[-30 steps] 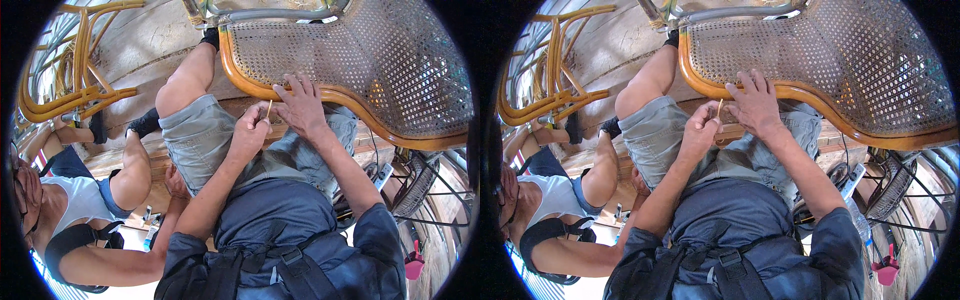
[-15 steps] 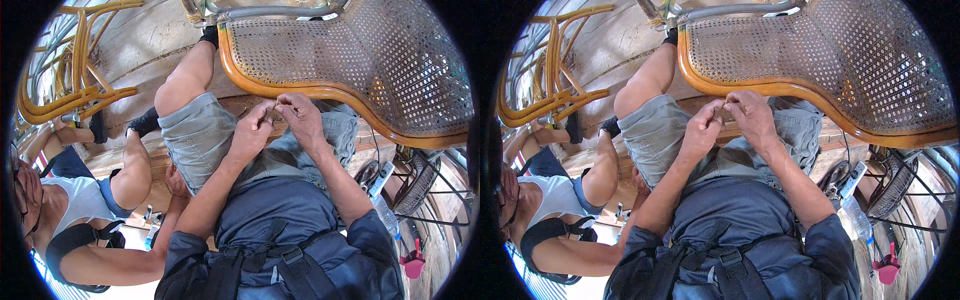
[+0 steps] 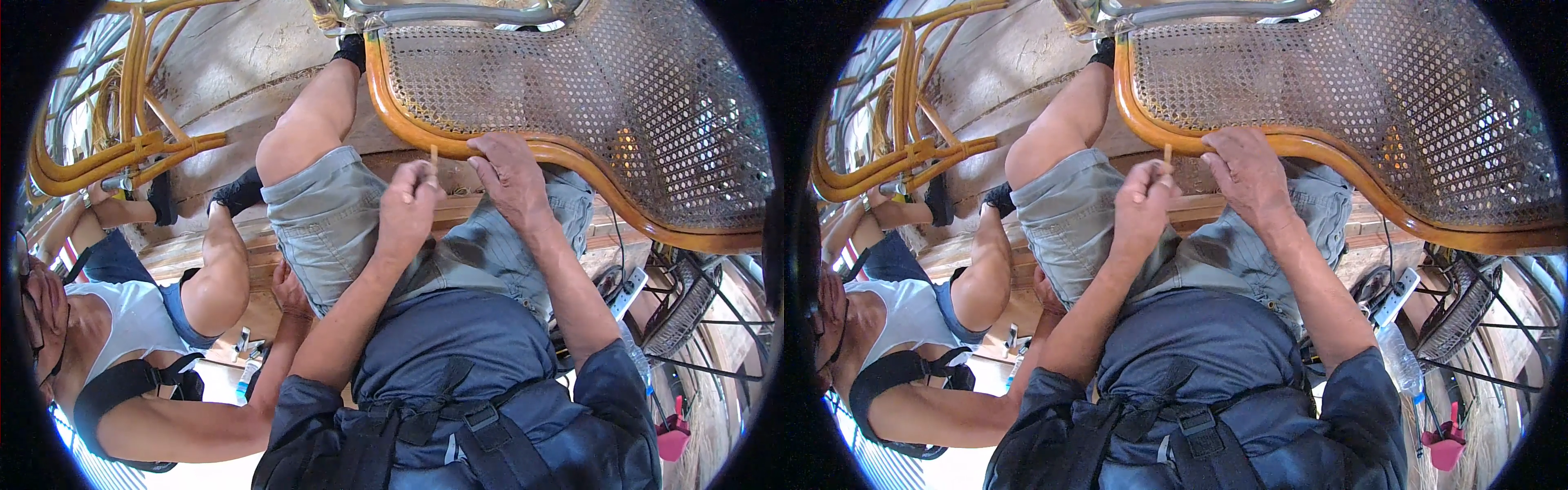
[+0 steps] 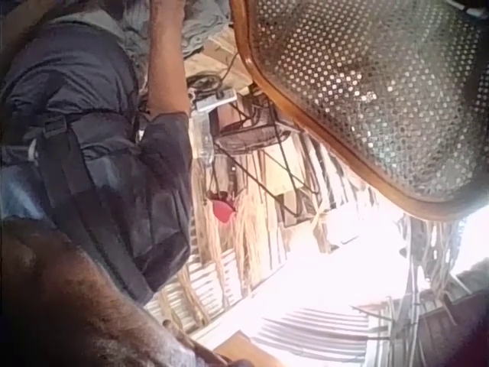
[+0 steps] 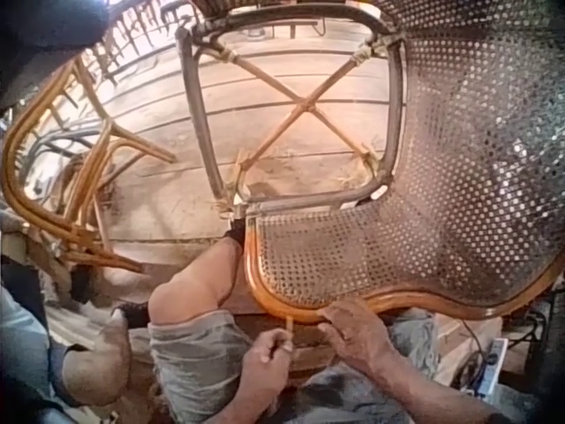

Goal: Repairing the woven seat and frame of a rattan chair using a hammer and a punch tool to secure edges.

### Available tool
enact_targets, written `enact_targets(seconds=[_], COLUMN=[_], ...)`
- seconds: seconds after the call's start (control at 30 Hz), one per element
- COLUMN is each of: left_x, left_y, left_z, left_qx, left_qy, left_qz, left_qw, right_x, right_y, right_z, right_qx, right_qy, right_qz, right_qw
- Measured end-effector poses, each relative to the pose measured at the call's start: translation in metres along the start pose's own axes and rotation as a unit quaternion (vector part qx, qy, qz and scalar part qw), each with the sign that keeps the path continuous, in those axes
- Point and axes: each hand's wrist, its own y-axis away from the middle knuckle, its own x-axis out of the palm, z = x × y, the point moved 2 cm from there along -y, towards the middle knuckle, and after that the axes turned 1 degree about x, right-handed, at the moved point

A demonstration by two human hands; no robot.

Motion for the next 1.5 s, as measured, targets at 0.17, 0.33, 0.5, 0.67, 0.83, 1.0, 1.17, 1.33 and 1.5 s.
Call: enact_targets(seconds=[0.17, 0.33, 0.5, 0.67, 0.83, 1.0, 1.17, 1.33, 1.5], left_x=[-0.013, -0.009, -0.008, -0.009, -0.008, -0.008, -0.006, -0.005, -0.003], left_y=[-0.008, -0.01, -0.011, -0.012, -0.013, -0.011, -0.004, 0.008, 0.008], left_z=[0.009, 0.006, 0.011, 0.013, 0.017, 0.018, 0.021, 0.036, 0.021], left_qx=[-0.159, -0.171, -0.189, -0.21, -0.208, -0.192, -0.165, -0.077, -0.033], left_qy=[0.281, 0.262, 0.305, 0.277, 0.263, 0.244, 0.14, -0.097, -0.25], left_qz=[-0.116, -0.093, -0.087, -0.082, -0.086, -0.092, -0.094, -0.018, 0.029], left_qw=[0.939, 0.945, 0.929, 0.934, 0.938, 0.946, 0.972, 0.992, 0.967], right_x=[0.014, 0.019, 0.029, 0.03, 0.037, 0.039, 0.04, 0.046, 0.076], right_y=[-0.004, -0.027, -0.056, -0.088, -0.098, -0.101, -0.112, -0.129, -0.126], right_z=[-0.008, -0.006, -0.01, -0.003, -0.007, -0.002, -0.001, 0.004, -0.03], right_qx=[0.002, 0.065, 0.148, 0.208, 0.22, 0.248, 0.245, 0.256, 0.061], right_qy=[0.038, 0.072, 0.12, 0.176, 0.171, 0.152, 0.147, 0.142, 0.081], right_qz=[0.032, 0.104, 0.195, 0.295, 0.308, 0.297, 0.325, 0.347, 0.197], right_qw=[0.999, 0.99, 0.962, 0.916, 0.91, 0.909, 0.901, 0.891, 0.975])
